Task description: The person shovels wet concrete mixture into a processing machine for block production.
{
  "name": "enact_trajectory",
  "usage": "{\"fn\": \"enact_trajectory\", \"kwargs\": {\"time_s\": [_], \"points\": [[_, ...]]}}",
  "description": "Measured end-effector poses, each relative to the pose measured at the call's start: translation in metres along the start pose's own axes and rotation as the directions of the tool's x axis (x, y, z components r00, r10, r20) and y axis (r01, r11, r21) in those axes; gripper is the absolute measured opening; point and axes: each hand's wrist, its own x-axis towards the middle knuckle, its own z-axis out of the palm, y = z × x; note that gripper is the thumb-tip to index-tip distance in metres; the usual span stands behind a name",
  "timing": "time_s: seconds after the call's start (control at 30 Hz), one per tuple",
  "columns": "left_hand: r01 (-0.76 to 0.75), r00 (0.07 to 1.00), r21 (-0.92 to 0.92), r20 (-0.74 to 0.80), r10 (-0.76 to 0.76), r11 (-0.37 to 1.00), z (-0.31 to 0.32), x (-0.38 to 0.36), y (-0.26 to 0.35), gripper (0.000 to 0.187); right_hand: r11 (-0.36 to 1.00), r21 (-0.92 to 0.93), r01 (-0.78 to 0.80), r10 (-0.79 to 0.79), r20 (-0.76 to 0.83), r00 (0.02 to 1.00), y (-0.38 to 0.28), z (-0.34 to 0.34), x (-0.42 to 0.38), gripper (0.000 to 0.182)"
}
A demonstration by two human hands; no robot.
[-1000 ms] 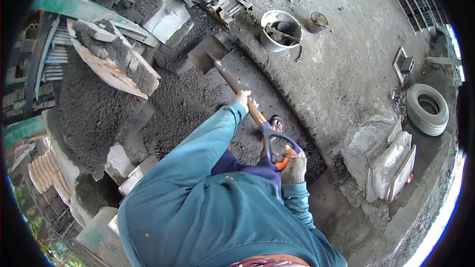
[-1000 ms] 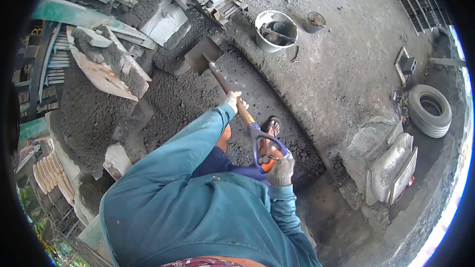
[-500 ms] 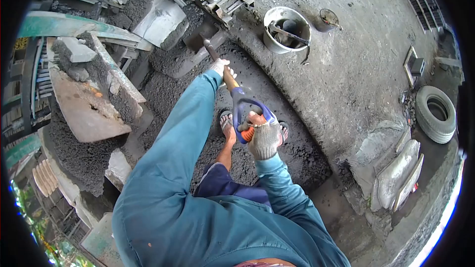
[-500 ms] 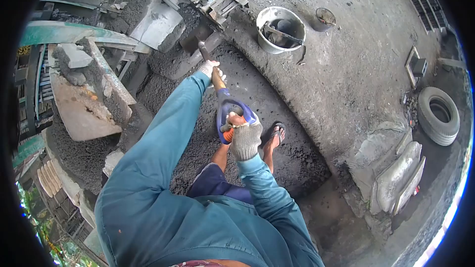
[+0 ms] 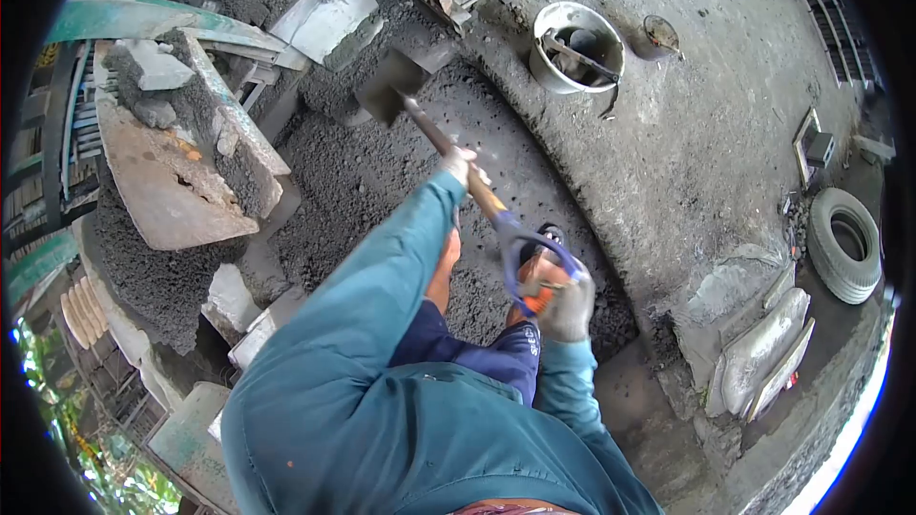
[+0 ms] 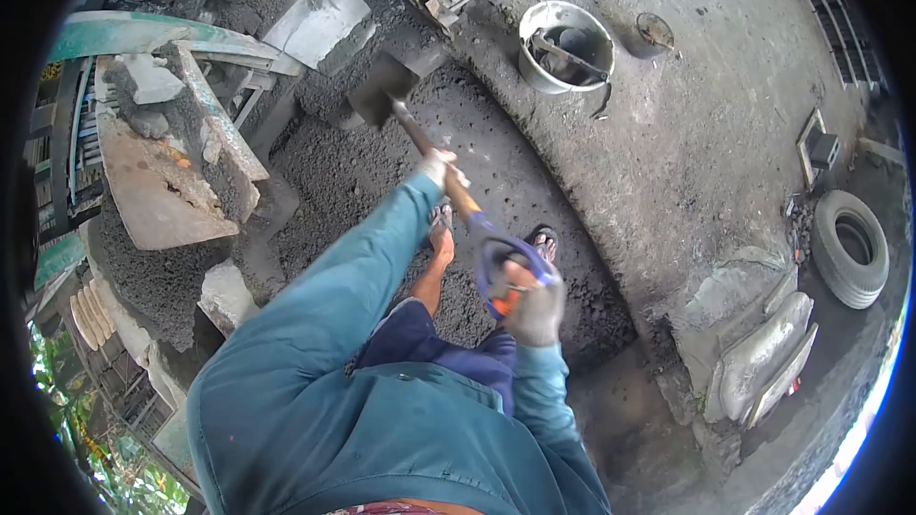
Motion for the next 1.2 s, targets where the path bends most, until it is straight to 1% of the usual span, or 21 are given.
{"fn": "enact_trajectory", "kwargs": {"time_s": [0.1, 0.2, 0.27, 0.33, 0.4, 0.47, 0.5, 0.57, 0.6, 0.63, 0.67, 0.73, 0.77, 0.8, 0.87, 0.9, 1.0, 1.07, 1.13, 1.17, 1.2], "points": [[-0.049, 0.998, -0.052, -0.043, 0.046, 0.997, -0.055, -0.012, 0.043, 0.017, 0.962, -0.201, 0.187, -0.137, 0.239, 0.961, 0.033, 0.028, 0.004, 0.020], [0.003, 0.994, 0.021, -0.108, -0.001, 1.000, -0.058, -0.060, 0.025, 0.011, 0.994, 0.017, -0.105, 0.101, 0.147, 0.984, 0.052, 0.007, -0.002, 0.019], [0.104, 0.972, -0.173, -0.191, -0.137, 0.979, -0.079, -0.045, -0.008, 0.015, 0.956, 0.230, -0.181, 0.152, 0.138, 0.979, 0.067, -0.013, -0.007, 0.016], [0.153, 0.958, -0.190, -0.214, -0.193, 0.970, -0.113, -0.015, -0.033, 0.016, 0.962, 0.136, -0.236, 0.220, 0.125, 0.967, 0.076, -0.007, -0.011, 0.016], [0.248, 0.956, -0.265, -0.086, -0.279, 0.932, -0.149, 0.007, -0.033, 0.014, 0.980, 0.069, -0.186, 0.183, 0.046, 0.982, 0.089, 0.014, -0.012, 0.013], [0.114, 0.982, -0.116, -0.138, -0.130, 0.987, -0.155, -0.007, -0.017, 0.017, 0.961, 0.171, -0.219, 0.202, 0.111, 0.973, 0.103, 0.017, -0.004, 0.015], [0.110, 0.955, -0.139, -0.261, -0.143, 0.984, -0.134, -0.036, 0.004, 0.016, 0.965, 0.147, -0.215, 0.199, 0.118, 0.973, 0.118, 0.023, 0.001, 0.016], [-0.016, 0.959, -0.030, -0.282, 0.007, 0.999, -0.142, -0.045, 0.038, 0.019, 0.976, 0.102, -0.191, 0.177, 0.134, 0.975, 0.144, 0.053, 0.021, 0.018], [0.001, 0.951, -0.089, -0.308, -0.028, 0.996, -0.158, -0.035, 0.056, 0.018, 0.990, -0.037, -0.138, 0.142, 0.175, 0.974, 0.137, 0.075, 0.023, 0.020], [0.069, 0.975, -0.176, -0.197, -0.104, 0.982, -0.187, -0.019, 0.074, 0.017, 0.982, -0.174, -0.074, 0.112, 0.222, 0.969, 0.122, 0.094, 0.022, 0.021], [-0.096, 0.978, -0.196, -0.202, 0.056, 0.976, -0.197, -0.021, 0.086, 0.019, 0.940, -0.288, 0.183, -0.079, 0.337, 0.938, 0.108, 0.102, 0.023, 0.021], [-0.188, 0.971, -0.255, -0.197, 0.139, 0.948, -0.187, -0.039, 0.101, 0.020, 0.656, -0.381, 0.652, -0.371, 0.589, 0.718, 0.081, 0.113, 0.020, 0.022], [-0.124, 0.991, -0.284, 0.008, 0.131, 0.951, -0.206, -0.029, 0.101, 0.019, 0.723, -0.415, 0.553, -0.279, 0.557, 0.782, 0.066, 0.110, 0.013, 0.021], [-0.260, 0.953, -0.130, -0.191, 0.233, 0.957, -0.165, -0.068, 0.099, 0.017, 0.806, -0.351, 0.476, -0.276, 0.489, 0.827, 0.061, 0.104, 0.008, 0.022], [-0.096, 0.967, -0.104, -0.244, 0.068, 0.990, -0.152, -0.068, 0.097, 0.017, 0.979, -0.205, -0.001, 0.072, 0.337, 0.939, 0.081, 0.088, 0.012, 0.023], [-0.123, 0.931, -0.056, -0.352, 0.096, 0.991, -0.153, -0.058, 0.093, 0.015, 0.993, -0.095, -0.076, 0.102, 0.307, 0.946, 0.091, 0.081, 0.015, 0.023], [-0.149, 0.882, 0.087, -0.440, 0.172, 0.985, -0.147, -0.056, 0.111, 0.014, 0.960, 0.177, -0.216, 0.164, 0.267, 0.950, 0.124, 0.097, 0.028, 0.022], [-0.126, 0.893, 0.192, -0.406, 0.196, 0.973, -0.154, -0.055, 0.139, 0.012, 0.966, 0.169, -0.198, 0.143, 0.291, 0.946, 0.121, 0.129, 0.036, 0.027], [-0.222, 0.879, 0.087, -0.412, 0.238, 0.971, -0.190, -0.015, 0.147, 0.011, 0.987, -0.130, 0.092, -0.050, 0.298, 0.953, 0.153, 0.127, 0.055, 0.029], [-0.185, 0.880, 0.027, -0.441, 0.177, 0.982, -0.166, -0.025, 0.136, 0.013, 0.967, 0.100, -0.234, 0.190, 0.326, 0.926, 0.136, 0.117, 0.055, 0.031], [-0.148, 0.875, -0.036, -0.470, 0.114, 0.988, -0.145, -0.038, 0.122, 0.014, 0.994, 0.051, -0.097, 0.081, 0.255, 0.963, 0.130, 0.096, 0.054, 0.032]]}}
